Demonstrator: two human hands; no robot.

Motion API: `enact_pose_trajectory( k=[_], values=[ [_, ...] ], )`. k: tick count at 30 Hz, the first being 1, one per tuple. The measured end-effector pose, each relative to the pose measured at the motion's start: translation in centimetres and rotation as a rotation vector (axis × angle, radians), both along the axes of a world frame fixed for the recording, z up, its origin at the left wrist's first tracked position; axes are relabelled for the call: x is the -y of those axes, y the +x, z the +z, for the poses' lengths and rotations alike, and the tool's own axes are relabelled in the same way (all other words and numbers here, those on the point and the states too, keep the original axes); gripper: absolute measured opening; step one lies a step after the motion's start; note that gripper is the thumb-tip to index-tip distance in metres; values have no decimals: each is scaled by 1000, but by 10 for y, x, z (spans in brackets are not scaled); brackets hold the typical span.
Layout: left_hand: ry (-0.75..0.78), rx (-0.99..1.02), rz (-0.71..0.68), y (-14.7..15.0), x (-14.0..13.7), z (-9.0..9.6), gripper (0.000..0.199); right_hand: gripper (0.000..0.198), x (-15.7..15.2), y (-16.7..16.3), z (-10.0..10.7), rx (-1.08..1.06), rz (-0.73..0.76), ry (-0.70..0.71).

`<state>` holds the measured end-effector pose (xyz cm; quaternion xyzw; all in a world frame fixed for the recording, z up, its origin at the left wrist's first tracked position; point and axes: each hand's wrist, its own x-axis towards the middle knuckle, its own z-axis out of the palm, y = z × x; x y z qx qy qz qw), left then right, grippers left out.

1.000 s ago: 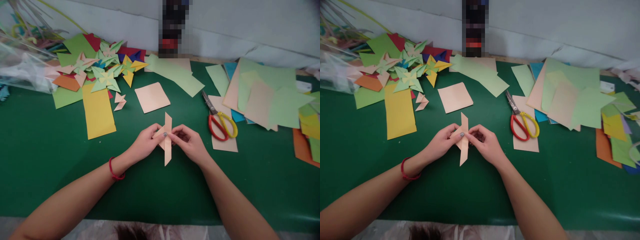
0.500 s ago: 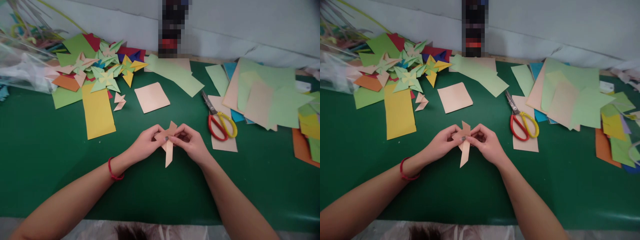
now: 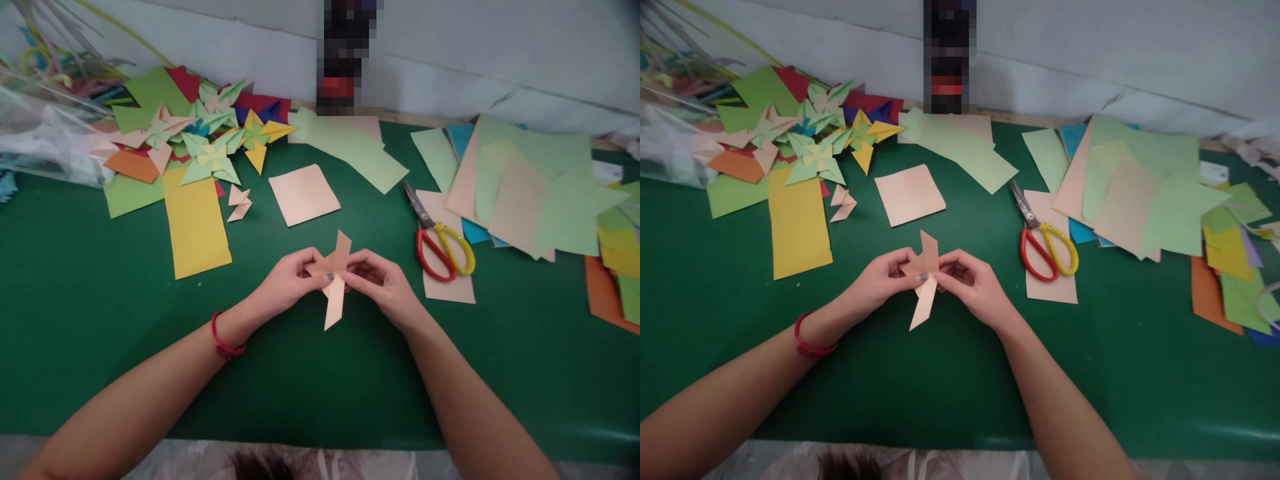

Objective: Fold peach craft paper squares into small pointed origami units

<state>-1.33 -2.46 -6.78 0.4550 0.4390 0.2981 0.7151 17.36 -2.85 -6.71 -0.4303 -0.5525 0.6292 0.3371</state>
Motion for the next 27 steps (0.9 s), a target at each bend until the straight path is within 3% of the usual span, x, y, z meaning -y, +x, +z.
enact_pose_trajectory(
  k=[10,18,27],
  values=[
    [34,-24,-24,-2,0,0,20,12,0,2,-4,-86,4,-51],
    [120,-181,-81,0,0,4,19,13,0,1,1,-57,-9,-102],
    [131,-194,-25,1,2,-2,19,16,0,0,1,-66,19,-104]
  ],
)
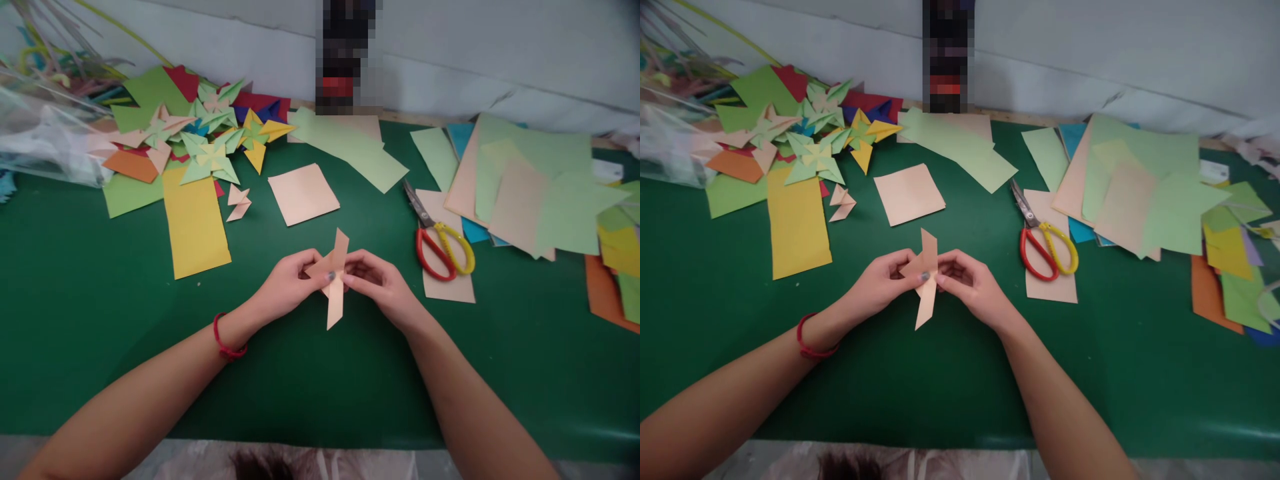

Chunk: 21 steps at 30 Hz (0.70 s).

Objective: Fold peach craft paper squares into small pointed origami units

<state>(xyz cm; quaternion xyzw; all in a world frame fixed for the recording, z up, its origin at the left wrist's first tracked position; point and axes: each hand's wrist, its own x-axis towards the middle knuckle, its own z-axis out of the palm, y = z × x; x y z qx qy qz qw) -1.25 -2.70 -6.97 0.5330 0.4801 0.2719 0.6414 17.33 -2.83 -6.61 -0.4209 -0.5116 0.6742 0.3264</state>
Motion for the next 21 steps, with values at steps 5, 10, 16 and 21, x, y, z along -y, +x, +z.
enact_pose_trajectory(
  k=[5,10,16,21],
  values=[
    [2,9,10,0,1,-1,18,13,0,1,-4,-27,-13,-6],
    [4,4,5,0,1,-1,16,8,0,1,-7,-79,-39,-33],
    [-2,14,-3,0,0,2,15,8,0,2,-8,-84,-51,-48],
    [-23,33,-15,-1,-1,2,18,7,1,1,-4,-48,-32,-25]
  ],
)
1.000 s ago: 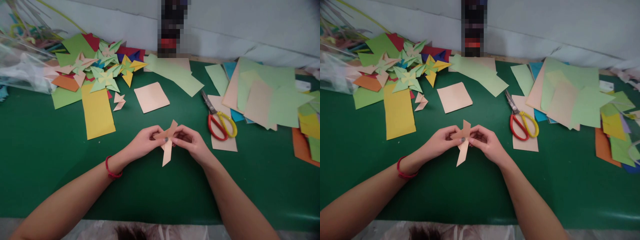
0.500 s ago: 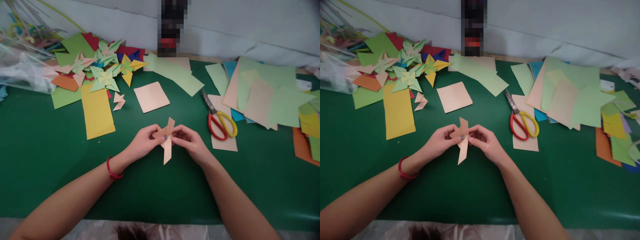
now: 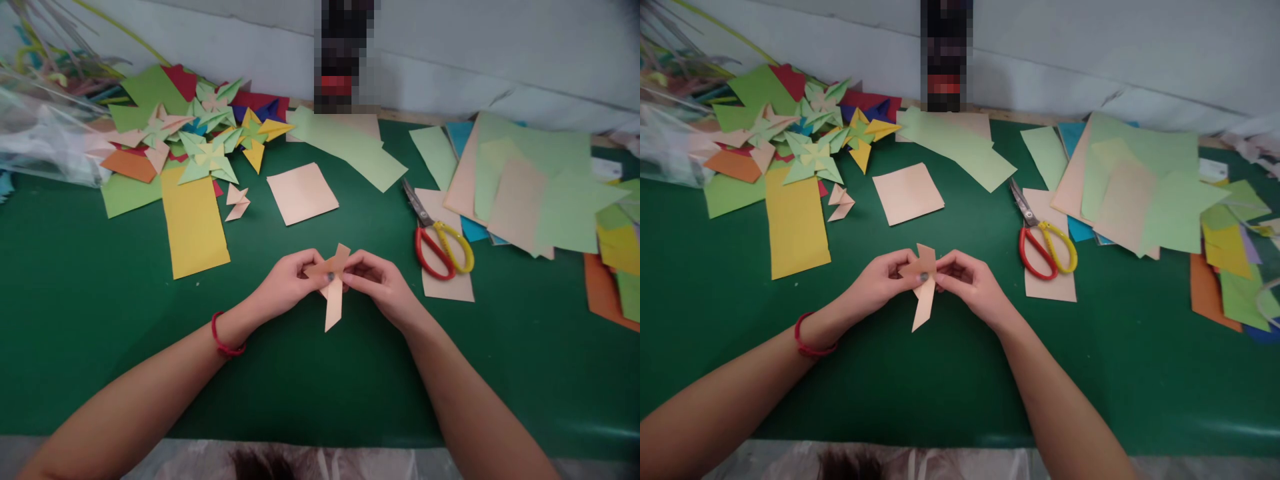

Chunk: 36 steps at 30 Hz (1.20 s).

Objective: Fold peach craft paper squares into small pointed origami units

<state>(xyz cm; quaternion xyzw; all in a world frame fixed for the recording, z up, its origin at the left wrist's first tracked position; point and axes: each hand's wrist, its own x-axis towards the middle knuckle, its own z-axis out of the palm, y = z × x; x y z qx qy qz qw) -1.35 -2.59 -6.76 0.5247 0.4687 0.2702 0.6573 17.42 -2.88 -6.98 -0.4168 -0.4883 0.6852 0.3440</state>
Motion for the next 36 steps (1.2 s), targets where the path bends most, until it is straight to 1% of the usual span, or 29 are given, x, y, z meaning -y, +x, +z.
enact_pose_trajectory(
  k=[7,13,16,22,25,28,36],
  values=[
    [14,-14,11,1,-1,0,19,9,0,-1,0,-14,6,-4],
    [-21,34,-8,1,1,3,11,7,-1,2,-4,-15,-2,-25],
    [-19,27,-10,1,1,3,10,6,-1,2,-3,0,4,-20],
    [-15,48,-12,1,-1,2,15,9,1,-2,3,83,-4,45],
    [-20,14,-42,-1,-1,2,19,12,2,-4,3,168,-15,106],
    [-21,4,-81,-2,-1,2,21,14,3,-4,3,204,-13,147],
    [-17,6,-111,-1,-1,3,17,12,4,-2,2,260,3,223]
  ],
)
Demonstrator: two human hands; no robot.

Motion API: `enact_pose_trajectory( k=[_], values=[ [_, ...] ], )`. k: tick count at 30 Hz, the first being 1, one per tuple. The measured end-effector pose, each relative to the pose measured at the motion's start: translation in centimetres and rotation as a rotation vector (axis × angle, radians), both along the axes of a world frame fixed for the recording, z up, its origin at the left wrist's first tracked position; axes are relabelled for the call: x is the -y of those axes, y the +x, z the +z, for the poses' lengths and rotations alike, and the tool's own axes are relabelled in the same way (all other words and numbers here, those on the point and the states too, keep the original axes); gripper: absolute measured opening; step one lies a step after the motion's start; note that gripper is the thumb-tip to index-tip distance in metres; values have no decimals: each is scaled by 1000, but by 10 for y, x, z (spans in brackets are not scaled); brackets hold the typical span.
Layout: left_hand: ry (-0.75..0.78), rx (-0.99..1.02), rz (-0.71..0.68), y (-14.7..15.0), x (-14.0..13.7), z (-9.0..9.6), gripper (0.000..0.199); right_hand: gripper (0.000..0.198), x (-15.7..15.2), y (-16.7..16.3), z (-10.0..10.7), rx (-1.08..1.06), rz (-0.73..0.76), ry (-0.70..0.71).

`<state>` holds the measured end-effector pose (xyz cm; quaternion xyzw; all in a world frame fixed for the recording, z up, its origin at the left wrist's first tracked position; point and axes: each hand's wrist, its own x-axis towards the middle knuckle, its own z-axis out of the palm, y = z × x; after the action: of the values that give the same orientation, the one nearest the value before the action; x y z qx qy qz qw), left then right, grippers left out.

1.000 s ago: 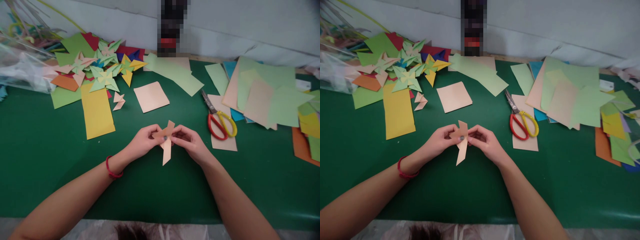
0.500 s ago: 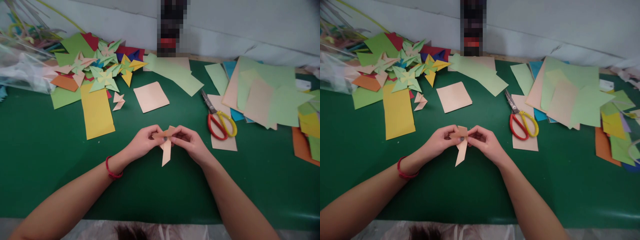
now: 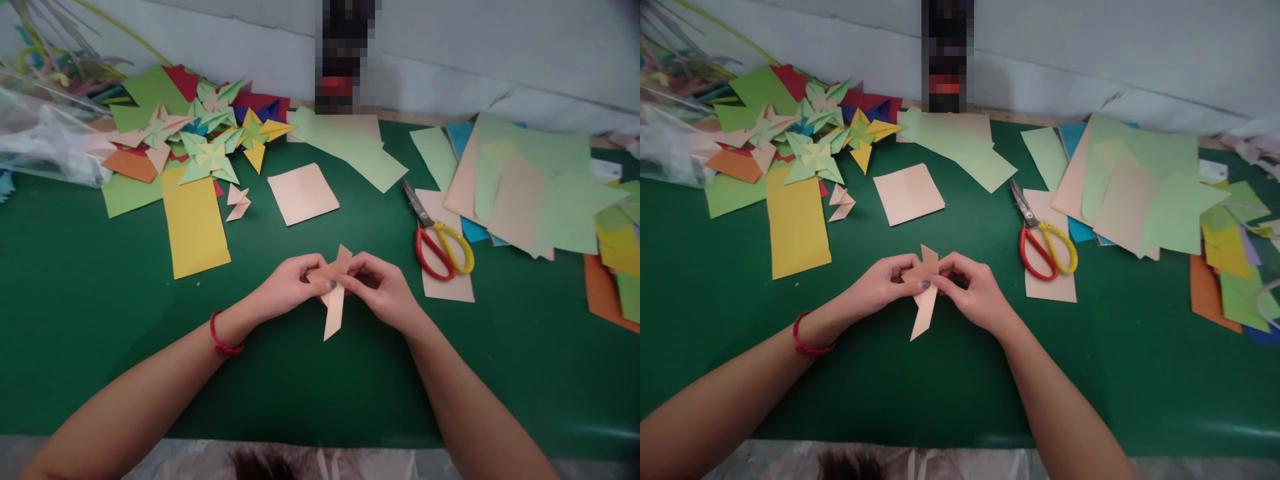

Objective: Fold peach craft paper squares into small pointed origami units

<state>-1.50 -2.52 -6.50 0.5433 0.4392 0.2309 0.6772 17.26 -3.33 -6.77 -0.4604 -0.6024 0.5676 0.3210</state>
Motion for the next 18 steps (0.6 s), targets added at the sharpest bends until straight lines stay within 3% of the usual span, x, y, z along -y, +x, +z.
enact_pose_trajectory(
  k=[7,18],
  values=[
    [8,-30,-49,-1,-2,1,21,10,1,0,0,3,25,7],
    [15,-26,22,0,-1,-2,27,11,0,-5,-3,7,-57,35]
  ],
)
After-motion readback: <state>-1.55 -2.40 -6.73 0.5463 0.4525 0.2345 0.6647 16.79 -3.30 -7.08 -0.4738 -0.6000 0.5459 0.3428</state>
